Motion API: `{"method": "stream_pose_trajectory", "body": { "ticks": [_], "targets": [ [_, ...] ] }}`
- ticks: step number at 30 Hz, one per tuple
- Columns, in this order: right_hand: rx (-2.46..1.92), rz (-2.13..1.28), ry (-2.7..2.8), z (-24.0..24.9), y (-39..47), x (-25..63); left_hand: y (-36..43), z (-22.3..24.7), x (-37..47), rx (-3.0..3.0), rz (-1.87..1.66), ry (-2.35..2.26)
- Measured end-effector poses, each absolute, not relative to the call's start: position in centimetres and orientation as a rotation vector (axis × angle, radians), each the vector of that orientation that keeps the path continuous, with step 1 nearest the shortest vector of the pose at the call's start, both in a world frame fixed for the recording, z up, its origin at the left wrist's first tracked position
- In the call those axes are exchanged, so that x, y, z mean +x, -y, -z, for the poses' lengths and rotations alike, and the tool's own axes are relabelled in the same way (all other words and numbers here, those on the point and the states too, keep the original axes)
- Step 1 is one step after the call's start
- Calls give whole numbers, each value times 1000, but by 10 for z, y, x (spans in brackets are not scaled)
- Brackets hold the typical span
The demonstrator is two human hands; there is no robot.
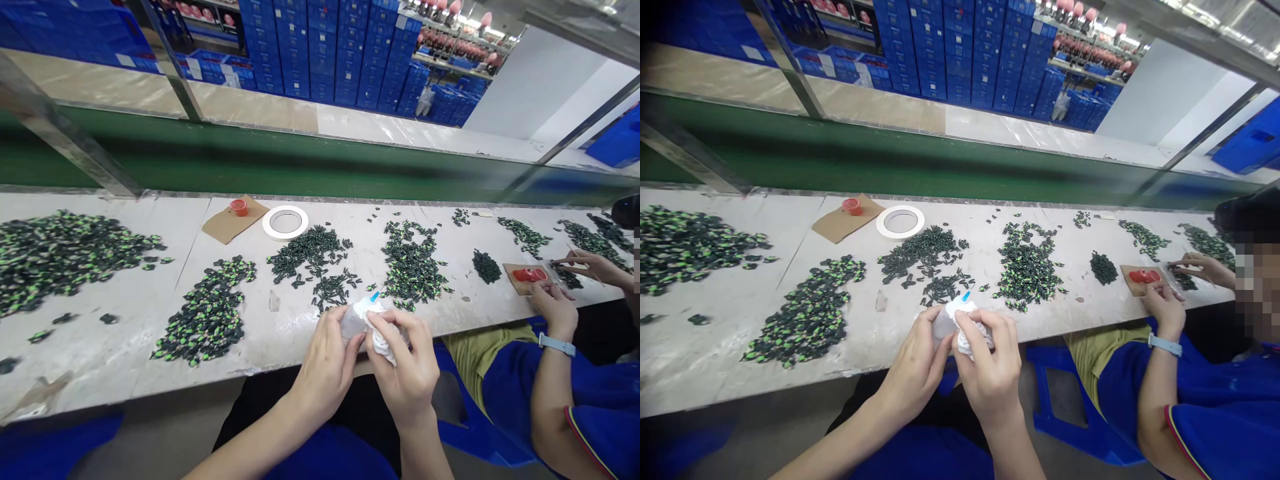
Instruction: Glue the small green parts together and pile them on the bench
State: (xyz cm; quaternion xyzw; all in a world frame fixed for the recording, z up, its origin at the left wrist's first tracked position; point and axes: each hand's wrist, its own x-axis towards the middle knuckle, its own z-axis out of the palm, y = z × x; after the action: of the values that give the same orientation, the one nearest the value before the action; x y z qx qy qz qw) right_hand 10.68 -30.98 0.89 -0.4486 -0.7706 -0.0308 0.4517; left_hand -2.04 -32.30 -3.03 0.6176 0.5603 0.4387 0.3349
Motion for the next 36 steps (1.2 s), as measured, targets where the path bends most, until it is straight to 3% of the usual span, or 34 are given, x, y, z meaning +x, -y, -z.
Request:
{"method": "stream_pose_trajectory", "body": {
  "ticks": [6,17,21,26,36],
  "targets": [
    [-1205,-6,1826,-3,306,103,320,42,-15,1749,-1244,-1553],
    [-1506,-213,1382,7,307,118,317,41,-17,1418,-1087,-1466],
    [-1543,-12,1114,4,310,119,316,39,-21,1438,-1066,-1498],
    [-1264,121,1448,5,310,111,316,47,-19,1507,-1160,-1512],
    [-1368,-217,1593,30,297,104,322,45,-20,1216,-1257,-1347]
  ]
}}
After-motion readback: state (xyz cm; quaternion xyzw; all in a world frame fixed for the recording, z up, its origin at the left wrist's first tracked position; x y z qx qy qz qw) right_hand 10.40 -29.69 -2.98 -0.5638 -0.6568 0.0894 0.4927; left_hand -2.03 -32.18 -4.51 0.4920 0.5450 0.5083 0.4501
